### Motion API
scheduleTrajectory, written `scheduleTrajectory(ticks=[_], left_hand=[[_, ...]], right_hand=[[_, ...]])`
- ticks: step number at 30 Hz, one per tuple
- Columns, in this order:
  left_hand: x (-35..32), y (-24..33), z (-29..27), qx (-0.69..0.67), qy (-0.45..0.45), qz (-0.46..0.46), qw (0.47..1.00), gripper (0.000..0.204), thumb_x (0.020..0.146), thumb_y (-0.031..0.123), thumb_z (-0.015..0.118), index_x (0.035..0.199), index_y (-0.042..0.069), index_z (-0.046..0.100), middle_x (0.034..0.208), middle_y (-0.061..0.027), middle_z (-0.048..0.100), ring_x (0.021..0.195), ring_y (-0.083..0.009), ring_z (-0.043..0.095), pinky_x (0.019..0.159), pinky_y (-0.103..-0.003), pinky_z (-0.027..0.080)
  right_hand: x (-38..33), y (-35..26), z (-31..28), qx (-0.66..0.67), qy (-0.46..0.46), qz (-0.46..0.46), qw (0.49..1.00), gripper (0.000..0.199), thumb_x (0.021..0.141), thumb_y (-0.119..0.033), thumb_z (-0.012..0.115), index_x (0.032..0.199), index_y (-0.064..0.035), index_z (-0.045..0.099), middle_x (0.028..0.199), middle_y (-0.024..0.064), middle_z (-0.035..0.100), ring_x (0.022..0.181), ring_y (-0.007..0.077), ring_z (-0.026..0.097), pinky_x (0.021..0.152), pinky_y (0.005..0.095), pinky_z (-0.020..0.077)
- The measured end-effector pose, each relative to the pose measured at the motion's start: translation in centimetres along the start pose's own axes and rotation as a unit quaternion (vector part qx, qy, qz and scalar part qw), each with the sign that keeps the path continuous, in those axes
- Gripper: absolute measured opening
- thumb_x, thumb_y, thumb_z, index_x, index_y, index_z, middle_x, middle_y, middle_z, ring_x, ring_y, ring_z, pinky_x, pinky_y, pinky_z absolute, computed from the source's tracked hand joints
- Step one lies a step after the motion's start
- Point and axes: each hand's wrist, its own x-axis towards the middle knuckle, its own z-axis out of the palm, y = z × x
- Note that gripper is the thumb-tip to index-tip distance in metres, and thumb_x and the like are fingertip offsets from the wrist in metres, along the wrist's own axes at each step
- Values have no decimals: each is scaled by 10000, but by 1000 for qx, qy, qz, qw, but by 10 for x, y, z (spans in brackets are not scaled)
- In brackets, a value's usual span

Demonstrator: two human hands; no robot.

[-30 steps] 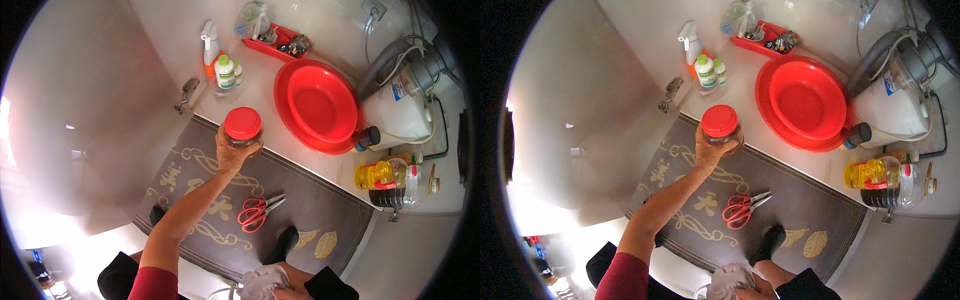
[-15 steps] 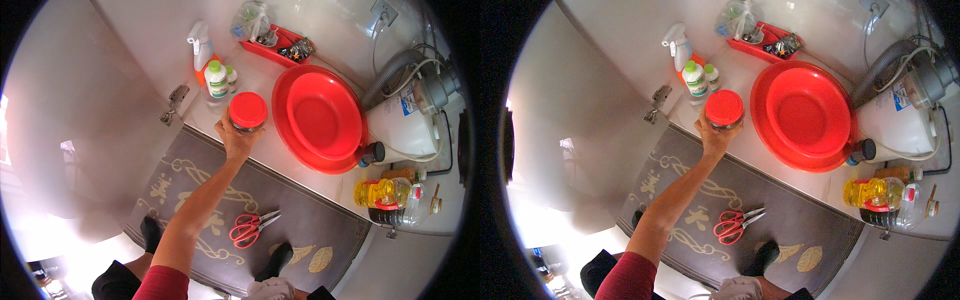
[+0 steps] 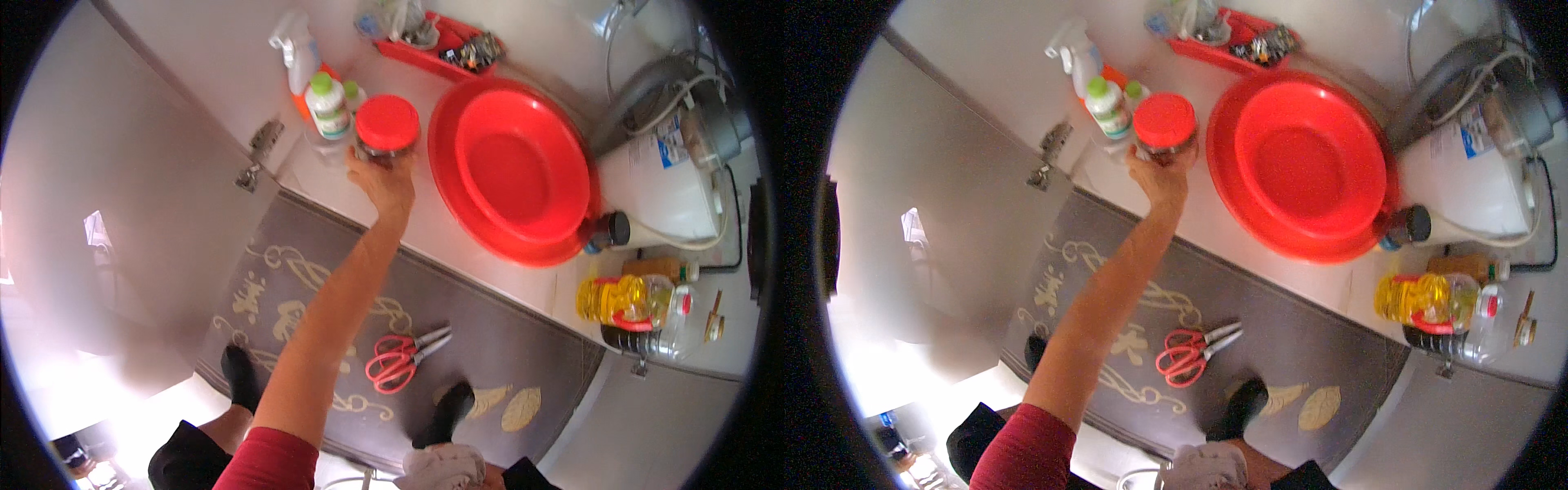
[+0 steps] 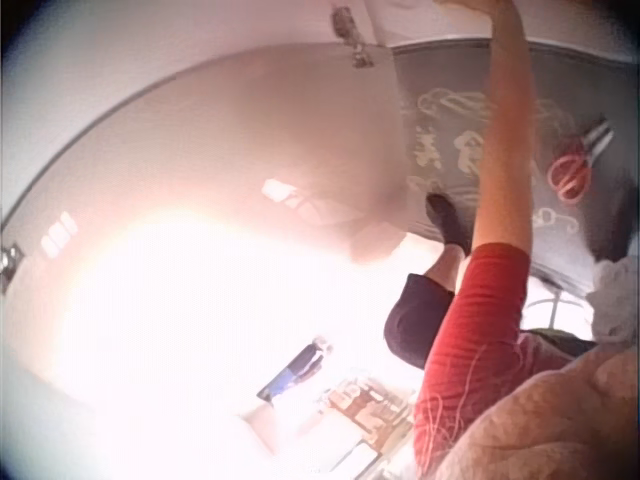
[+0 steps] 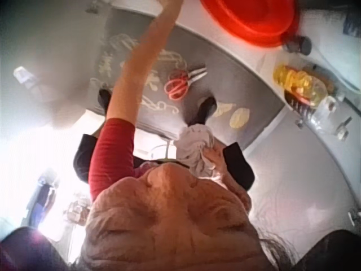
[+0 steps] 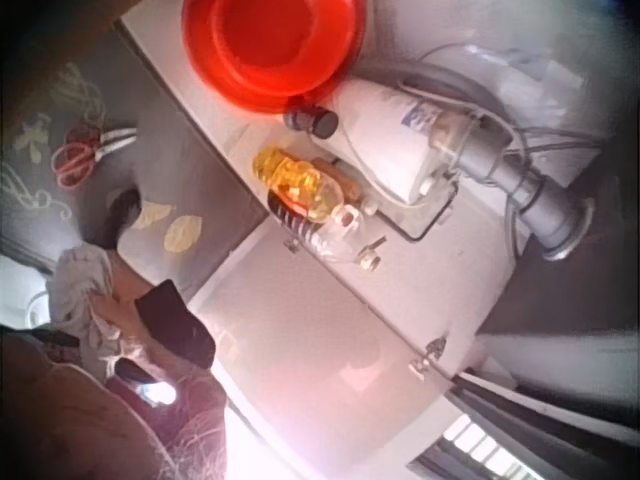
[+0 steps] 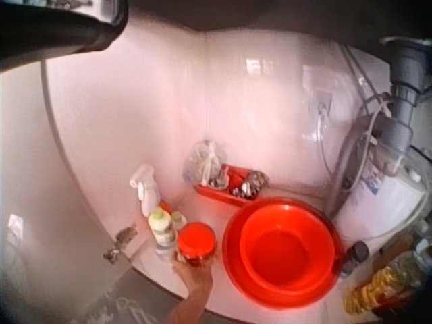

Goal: The person sits on the floor in a kitchen cabinet and wipes several plastic bottles and jars with a white cloth. They handle a white bottle with a green cap, a clear jar, and a jar with a red lid, wiping each one individually and placing them back on the shelf.

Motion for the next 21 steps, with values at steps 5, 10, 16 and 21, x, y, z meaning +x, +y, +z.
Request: scheduleTrajectory(ticks=[5,10,16,21], left_hand=[[-26,-1,-39,60,-90,16,994,725,698,282,800,1217,3,378,1030,-130,457,817,-185,491,738,-308,446],[-115,-15,-170,145,-401,160,890,378,700,218,738,927,38,495,862,-104,474,797,-264,489,688,-387,407],[-188,-49,-266,362,-493,200,765,435,615,230,777,941,85,527,953,-98,470,898,-291,466,745,-427,385],[-194,-46,-263,382,-476,197,767,502,640,277,761,1031,88,511,1000,-89,459,929,-278,466,760,-421,393]], right_hand=[[-16,0,-5,21,10,-15,1000,669,792,-174,585,1339,45,267,1266,192,441,1144,274,500,995,389,383],[-27,-1,-3,26,8,-30,999,705,783,-165,585,1356,53,238,1302,210,423,1185,293,492,1031,405,374],[-36,-4,18,-10,24,-4,1000,780,732,-191,617,1357,67,228,1297,216,424,1182,298,503,1049,415,364],[-41,6,19,15,-28,-27,999,695,766,-179,638,1331,51,308,1234,200,504,1158,271,519,1036,389,373]])
